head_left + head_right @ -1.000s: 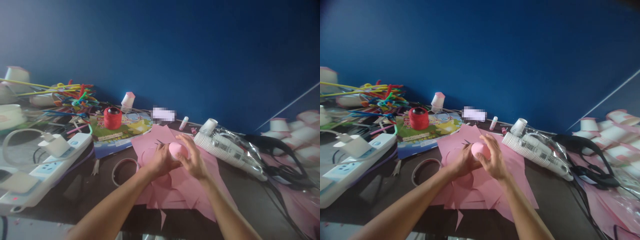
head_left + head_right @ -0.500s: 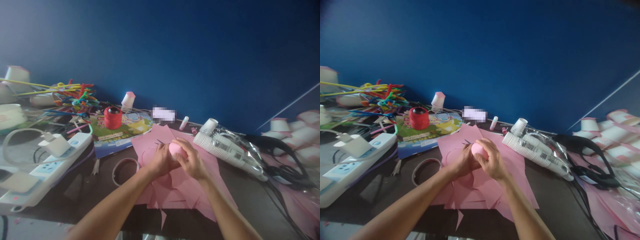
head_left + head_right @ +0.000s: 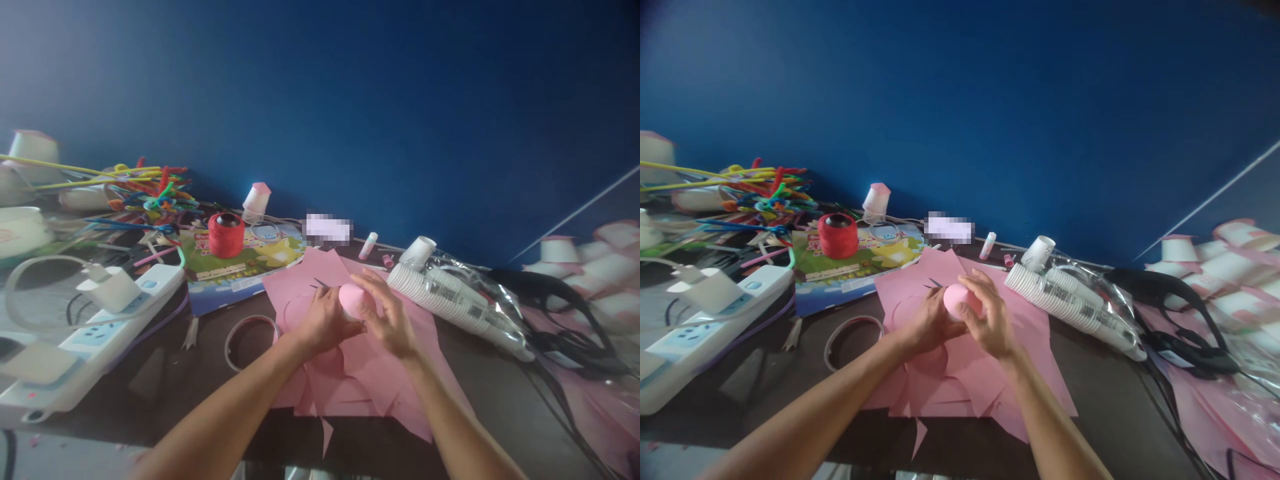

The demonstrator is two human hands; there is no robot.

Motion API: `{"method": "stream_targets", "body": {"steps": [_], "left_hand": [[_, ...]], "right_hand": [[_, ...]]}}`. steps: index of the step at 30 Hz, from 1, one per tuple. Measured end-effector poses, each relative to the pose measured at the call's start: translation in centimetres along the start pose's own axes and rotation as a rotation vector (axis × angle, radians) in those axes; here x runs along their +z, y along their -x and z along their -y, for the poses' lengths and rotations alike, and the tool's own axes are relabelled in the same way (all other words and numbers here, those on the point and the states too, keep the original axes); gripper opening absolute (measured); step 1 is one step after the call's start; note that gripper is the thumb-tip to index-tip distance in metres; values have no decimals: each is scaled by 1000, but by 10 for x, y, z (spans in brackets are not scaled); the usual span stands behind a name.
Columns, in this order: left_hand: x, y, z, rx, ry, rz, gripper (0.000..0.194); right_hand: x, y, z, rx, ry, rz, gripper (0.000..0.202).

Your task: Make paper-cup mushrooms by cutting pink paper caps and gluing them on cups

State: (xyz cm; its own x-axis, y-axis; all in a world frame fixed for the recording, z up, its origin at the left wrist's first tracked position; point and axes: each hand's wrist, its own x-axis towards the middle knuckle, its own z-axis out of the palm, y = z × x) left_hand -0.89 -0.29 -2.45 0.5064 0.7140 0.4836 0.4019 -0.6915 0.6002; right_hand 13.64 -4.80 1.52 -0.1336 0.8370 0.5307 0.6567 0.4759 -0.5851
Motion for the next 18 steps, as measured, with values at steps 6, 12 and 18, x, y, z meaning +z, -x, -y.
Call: {"method": "stream_targets", "body": {"steps": [6,12,18], "left_hand": [[3,-1,2,41,-45,12,47],[3,0,2,29,-72,10,50],[-2,-3,-7,-173,129,-51,53]], "right_hand": [[7,0,-2,-25,48,-10,33],[6,-2,0,-7,52,8,32],[-4,0,-5,94,-212,-63,58]]}}
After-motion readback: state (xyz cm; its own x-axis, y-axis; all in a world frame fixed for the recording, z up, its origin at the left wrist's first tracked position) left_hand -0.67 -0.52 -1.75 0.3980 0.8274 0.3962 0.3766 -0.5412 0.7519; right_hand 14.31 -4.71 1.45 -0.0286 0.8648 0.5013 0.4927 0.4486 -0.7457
